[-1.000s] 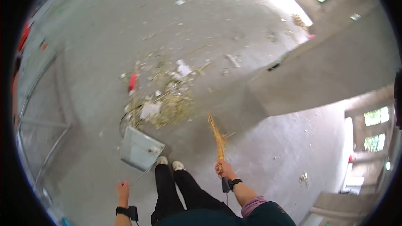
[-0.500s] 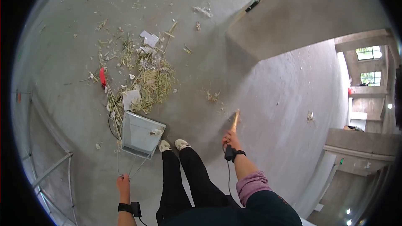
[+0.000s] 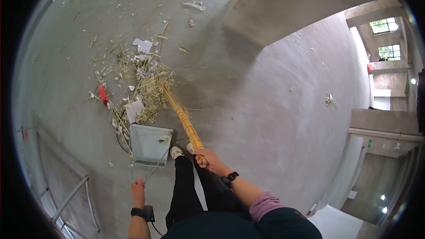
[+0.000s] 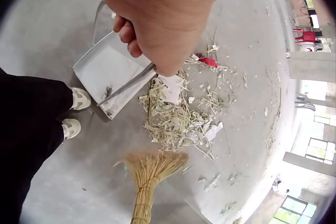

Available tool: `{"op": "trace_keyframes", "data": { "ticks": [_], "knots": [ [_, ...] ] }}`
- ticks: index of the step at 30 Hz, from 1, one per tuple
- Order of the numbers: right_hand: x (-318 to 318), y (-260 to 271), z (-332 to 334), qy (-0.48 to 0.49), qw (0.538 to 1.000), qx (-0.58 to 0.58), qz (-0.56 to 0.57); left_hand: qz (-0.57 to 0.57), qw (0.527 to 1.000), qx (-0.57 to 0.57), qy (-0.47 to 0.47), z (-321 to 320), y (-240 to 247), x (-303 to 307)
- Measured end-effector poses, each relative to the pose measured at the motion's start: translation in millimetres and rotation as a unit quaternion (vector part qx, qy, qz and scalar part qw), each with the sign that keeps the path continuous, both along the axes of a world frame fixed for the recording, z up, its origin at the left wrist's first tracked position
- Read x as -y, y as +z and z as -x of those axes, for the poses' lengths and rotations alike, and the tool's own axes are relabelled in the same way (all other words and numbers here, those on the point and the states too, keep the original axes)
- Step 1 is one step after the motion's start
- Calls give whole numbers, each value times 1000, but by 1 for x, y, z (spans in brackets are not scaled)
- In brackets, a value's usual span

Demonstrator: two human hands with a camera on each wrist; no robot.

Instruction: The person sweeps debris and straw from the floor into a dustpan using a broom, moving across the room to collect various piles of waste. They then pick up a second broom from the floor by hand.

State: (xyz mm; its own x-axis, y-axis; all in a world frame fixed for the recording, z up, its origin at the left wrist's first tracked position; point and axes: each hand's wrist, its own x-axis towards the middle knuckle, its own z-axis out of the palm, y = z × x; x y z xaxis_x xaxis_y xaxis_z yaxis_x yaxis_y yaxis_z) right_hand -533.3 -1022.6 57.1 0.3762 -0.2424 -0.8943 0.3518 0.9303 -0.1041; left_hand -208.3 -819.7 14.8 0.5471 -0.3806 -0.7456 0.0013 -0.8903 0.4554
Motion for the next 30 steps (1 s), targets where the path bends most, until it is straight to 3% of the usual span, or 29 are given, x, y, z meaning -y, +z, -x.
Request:
{"op": "trace_keyframes", "data": {
  "ticks": [2, 6, 8, 12, 14, 17, 20, 21, 22, 23, 25, 26, 27, 30],
  "knots": [
    [-8, 11, 24, -9, 1000, -29, -5, 15, 999, -1, 41, -4, -6, -4],
    [-33, 6, 88, -86, 991, -104, -23, 22, 999, -22, -18, -2, 9, 11],
    [-48, -10, 125, -173, 971, -164, -32, 18, 1000, -23, -10, 3, 12, 16],
    [-53, -40, 199, -348, 921, -166, -59, -9, 999, -35, -2, 7, 9, 17],
    [-53, -66, 239, -397, 900, -163, -72, -19, 999, -15, 46, 6, 6, 18],
    [-42, -107, 282, -384, 902, -186, -69, -31, 999, 2, 9, 6, 9, 21],
    [-8, -137, 267, -382, 910, -148, -64, -28, 999, 33, -18, 2, 2, 21],
    [9, -142, 240, -337, 920, -189, -68, -31, 999, 38, -20, 2, 1, 22],
    [5, -172, 217, -290, 949, -122, 33, -24, 997, 60, -40, 2, -1, 24],
    [14, -168, 173, -222, 952, -179, 110, -16, 995, 81, -61, 5, -1, 28],
    [37, -145, 92, -223, 950, -88, 198, 2, 996, 78, -44, 13, 3, 42],
    [52, -132, 52, -258, 957, -96, 90, 18, 997, 77, -21, 16, 5, 49],
    [67, -108, 27, -220, 971, -90, 42, 20, 996, 83, -22, 17, 6, 55],
    [96, -80, 1, -153, 987, 17, 39, 9, 995, 94, -37, 21, 6, 71]
  ]
}}
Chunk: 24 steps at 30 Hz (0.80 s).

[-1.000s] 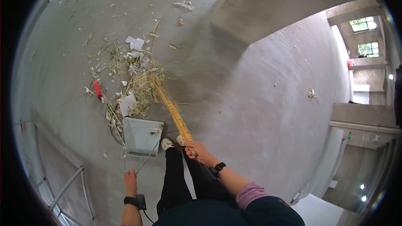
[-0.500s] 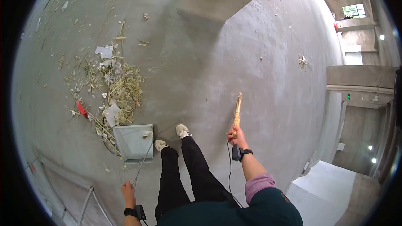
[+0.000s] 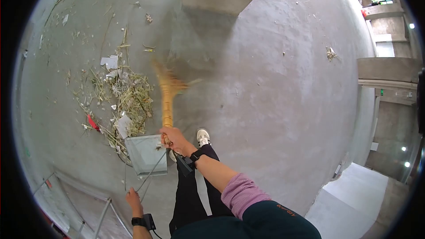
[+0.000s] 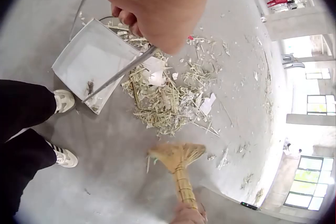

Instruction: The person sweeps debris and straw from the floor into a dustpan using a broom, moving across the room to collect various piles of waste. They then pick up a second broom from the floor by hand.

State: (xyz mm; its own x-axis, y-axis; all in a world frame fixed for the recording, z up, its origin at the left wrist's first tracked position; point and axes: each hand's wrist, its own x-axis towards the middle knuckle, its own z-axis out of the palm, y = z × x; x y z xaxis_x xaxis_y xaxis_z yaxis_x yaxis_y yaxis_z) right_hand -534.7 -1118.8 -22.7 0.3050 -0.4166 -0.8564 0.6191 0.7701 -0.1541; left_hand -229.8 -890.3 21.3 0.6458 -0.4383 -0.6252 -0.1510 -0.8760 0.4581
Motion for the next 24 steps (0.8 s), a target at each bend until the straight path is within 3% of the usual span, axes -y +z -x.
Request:
{"op": "trace_keyframes", "data": {
  "ticks": [3, 5, 7, 13, 17, 21, 23, 24],
  "knots": [
    [20, 25, 29, 48, 994, 97, 10, -6, 1000, 15, -5, 5, -1, 6],
    [21, 39, 65, 65, 993, 84, 55, -41, 998, 46, 11, 3, -4, 3],
    [8, 52, 104, 60, 996, -20, 55, -28, 998, 61, 3, -11, -20, -19],
    [-34, 33, 274, -85, 975, -198, -45, -51, 996, 78, -15, 16, -6, -10],
    [-28, -6, 369, -180, 962, -177, -100, -48, 991, 122, -37, 17, -15, -14],
    [-7, -58, 386, -144, 976, -138, -88, -46, 994, 94, -18, 28, -6, -12],
    [-1, -85, 334, -127, 964, -221, -72, -75, 992, 98, -33, 39, 4, -8],
    [2, -71, 299, -37, 966, -253, -47, -75, 992, 99, -38, 43, 6, -8]
  ]
}}
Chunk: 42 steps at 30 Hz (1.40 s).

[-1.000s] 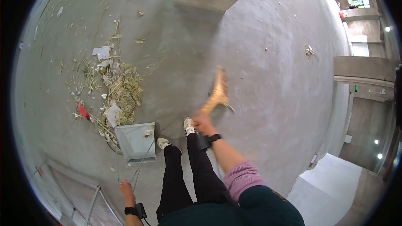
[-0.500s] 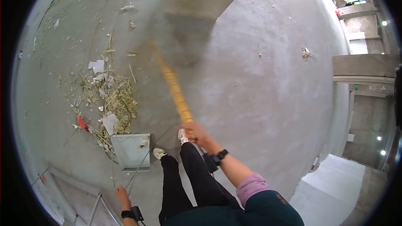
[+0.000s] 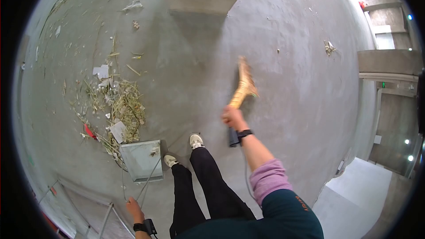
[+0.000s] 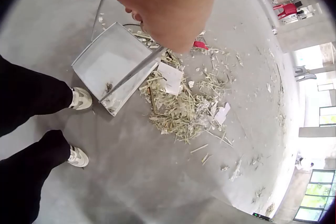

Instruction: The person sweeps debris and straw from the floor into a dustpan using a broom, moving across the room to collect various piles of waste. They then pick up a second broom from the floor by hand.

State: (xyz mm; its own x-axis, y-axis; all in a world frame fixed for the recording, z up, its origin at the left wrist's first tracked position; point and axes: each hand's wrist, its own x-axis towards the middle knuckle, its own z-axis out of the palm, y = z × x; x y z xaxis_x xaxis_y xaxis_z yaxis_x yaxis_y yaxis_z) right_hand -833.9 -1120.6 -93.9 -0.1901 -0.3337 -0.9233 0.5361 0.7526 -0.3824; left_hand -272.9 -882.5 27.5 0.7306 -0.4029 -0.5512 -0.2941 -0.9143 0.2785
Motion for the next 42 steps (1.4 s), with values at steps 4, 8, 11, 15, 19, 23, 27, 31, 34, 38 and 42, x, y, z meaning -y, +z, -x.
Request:
{"op": "trace_keyframes", "data": {
  "ticks": [4, 8, 11, 15, 19, 23, 27, 31, 34, 38, 42],
  "knots": [
    [-2, 6, -142, 1, 988, 146, 50, 23, 1000, -1, 3, 8, -6, 9],
    [12, 71, -194, 89, 968, 231, 50, 37, 999, -32, -2, 19, 8, 32],
    [-8, 89, -185, 86, 948, 296, 75, 70, 996, -52, -24, 10, -2, 37],
    [-71, 125, -153, 31, 954, 271, 123, 54, 993, -86, -64, -18, -18, 32],
    [-167, 145, -101, 36, 988, 100, 108, 24, 989, -124, -70, -36, -23, 34],
    [-267, 156, -71, -107, 992, -14, 62, 14, 971, -204, -128, -71, -44, 35],
    [-368, 144, -74, -387, 916, 92, 55, -5, 975, -164, -147, -78, -60, 49],
    [-424, 121, -87, -485, 862, 149, 7, -74, 593, 72, -799, -61, -9, 91],
    [-441, 96, -79, -565, 791, 223, 68, -9, 504, 43, -863, -26, 14, 116],
    [-399, 117, -49, -499, 837, 203, 92, 70, 523, 43, -849, 44, 34, 140],
    [-313, 96, -14, -498, 792, 288, 203, 130, 544, 70, -826, 111, 35, 162]
  ]
}}
